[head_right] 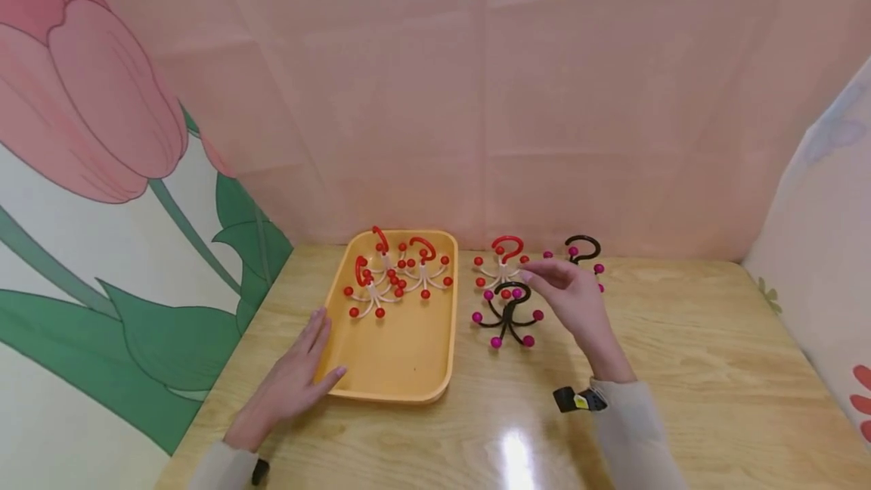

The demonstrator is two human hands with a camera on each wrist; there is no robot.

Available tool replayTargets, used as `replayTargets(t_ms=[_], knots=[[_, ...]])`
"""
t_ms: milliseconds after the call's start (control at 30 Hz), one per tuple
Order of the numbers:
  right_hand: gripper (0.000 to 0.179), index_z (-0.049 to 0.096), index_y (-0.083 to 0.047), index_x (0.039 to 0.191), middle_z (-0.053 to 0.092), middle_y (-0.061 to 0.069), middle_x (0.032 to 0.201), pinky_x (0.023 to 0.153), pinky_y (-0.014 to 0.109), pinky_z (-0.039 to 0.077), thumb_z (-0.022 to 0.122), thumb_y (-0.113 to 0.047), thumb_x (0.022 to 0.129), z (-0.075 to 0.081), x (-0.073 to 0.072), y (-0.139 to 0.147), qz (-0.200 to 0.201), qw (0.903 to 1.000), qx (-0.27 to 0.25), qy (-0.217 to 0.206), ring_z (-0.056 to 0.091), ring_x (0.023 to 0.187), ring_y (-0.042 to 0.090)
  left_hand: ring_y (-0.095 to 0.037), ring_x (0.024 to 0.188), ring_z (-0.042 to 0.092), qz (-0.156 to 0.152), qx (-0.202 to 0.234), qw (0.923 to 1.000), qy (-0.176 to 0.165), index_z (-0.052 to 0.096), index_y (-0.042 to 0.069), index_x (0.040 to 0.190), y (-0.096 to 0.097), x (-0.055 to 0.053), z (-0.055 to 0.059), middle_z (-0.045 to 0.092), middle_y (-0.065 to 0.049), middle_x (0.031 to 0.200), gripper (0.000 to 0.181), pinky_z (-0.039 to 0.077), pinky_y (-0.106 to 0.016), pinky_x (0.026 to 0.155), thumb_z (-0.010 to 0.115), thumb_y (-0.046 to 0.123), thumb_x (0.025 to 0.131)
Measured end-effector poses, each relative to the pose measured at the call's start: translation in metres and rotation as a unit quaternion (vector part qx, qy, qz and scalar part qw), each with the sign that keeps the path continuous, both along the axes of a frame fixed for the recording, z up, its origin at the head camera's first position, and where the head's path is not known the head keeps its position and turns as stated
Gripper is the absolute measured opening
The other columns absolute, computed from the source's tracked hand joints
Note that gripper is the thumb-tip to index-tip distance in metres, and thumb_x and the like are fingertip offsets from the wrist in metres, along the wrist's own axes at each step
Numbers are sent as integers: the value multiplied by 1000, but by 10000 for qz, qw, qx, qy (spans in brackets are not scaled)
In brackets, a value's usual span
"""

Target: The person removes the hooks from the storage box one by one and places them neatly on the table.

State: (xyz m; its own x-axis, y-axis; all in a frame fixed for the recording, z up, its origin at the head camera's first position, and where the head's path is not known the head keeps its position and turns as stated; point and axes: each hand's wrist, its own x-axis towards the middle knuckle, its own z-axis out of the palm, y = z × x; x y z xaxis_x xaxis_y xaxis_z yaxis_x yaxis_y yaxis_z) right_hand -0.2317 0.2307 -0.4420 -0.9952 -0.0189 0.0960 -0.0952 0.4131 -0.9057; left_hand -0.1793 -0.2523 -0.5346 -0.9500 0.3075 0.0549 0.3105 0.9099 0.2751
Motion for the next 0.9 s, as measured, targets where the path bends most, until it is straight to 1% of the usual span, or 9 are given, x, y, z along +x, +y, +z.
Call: replayTargets(t_ms=[100, 233, 400, 500, 600, 667, 733, 833, 900], knots=[[48, 73, -13, 127, 75, -14, 116, 89, 15, 53, 71, -51, 97, 12, 3, -7, -49, 9999, -128, 5, 67, 107, 3, -29, 167, 9, -16, -19, 10000, 57, 17, 4, 168, 0, -1, 0, -1, -8, 180, 97, 29, -50, 131, 48, 68, 102], [43, 75, -12, 123, 77, -5, 117, 89, 18, 56, 73, -47, 97, 24, 4, -19, 80, 9994, -288, 176, 70, 105, 6, -30, 167, 11, -60, -31, 9998, 183, 19, 2, 167, -1, 0, 0, 2, -10, 180, 97, 30, -50, 130, 48, 68, 102], [33, 76, -8, 118, 78, -1, 112, 88, 21, 60, 74, -34, 99, 35, 0, -36, 673, 9955, -430, 511, 75, 99, 9, -31, 167, 12, -99, -3, 9997, 222, 18, 1, 167, 0, 1, 1, 2, -12, 180, 98, 29, -50, 130, 49, 68, 102], [30, 76, -8, 116, 78, 2, 112, 85, 22, 62, 75, -32, 99, 41, -3, -52, 985, 9928, -357, 586, 76, 96, 10, -32, 166, 13, -79, 4, 9998, 187, 18, 2, 167, 1, 2, 1, 2, -12, 179, 99, 29, -51, 130, 49, 69, 101], [28, 77, -9, 114, 77, 8, 112, 81, 25, 62, 77, -32, 98, 47, -9, -72, 1147, 9910, -242, 644, 75, 94, 12, -32, 166, 13, -47, 0, 9999, 144, 19, 2, 167, 1, 3, 0, 2, -12, 180, 99, 30, -52, 130, 48, 70, 101], [27, 78, -11, 112, 78, 11, 111, 77, 26, 61, 77, -33, 97, 49, -14, -88, 1264, 9899, -251, 597, 75, 92, 14, -33, 166, 13, -19, -4, 9999, 131, 19, 2, 167, 1, 3, 1, 3, -12, 180, 100, 31, -52, 130, 48, 71, 101], [25, 79, -13, 110, 79, 11, 110, 76, 26, 61, 78, -34, 96, 49, -20, -103, 1371, 9886, -267, 561, 75, 91, 16, -33, 166, 14, 11, 24, 9999, 136, 20, 2, 167, 1, 3, 1, 4, -12, 180, 99, 31, -52, 129, 48, 71, 101], [23, 79, -14, 108, 80, 10, 107, 74, 27, 60, 78, -33, 96, 45, -29, -124, 1536, 9863, -372, 473, 75, 89, 16, -32, 166, 14, 32, 48, 9999, 128, 20, 3, 167, 1, 3, 1, 4, -12, 180, 99, 31, -52, 129, 49, 70, 101], [22, 80, -10, 108, 80, 10, 106, 75, 26, 61, 78, -30, 97, 40, -33, -137, 1611, 9849, -367, 515, 74, 87, 13, -33, 166, 14, 26, 53, 9999, 102, 19, 3, 167, 1, 3, 1, 4, -11, 180, 99, 32, -53, 129, 48, 70, 101]])
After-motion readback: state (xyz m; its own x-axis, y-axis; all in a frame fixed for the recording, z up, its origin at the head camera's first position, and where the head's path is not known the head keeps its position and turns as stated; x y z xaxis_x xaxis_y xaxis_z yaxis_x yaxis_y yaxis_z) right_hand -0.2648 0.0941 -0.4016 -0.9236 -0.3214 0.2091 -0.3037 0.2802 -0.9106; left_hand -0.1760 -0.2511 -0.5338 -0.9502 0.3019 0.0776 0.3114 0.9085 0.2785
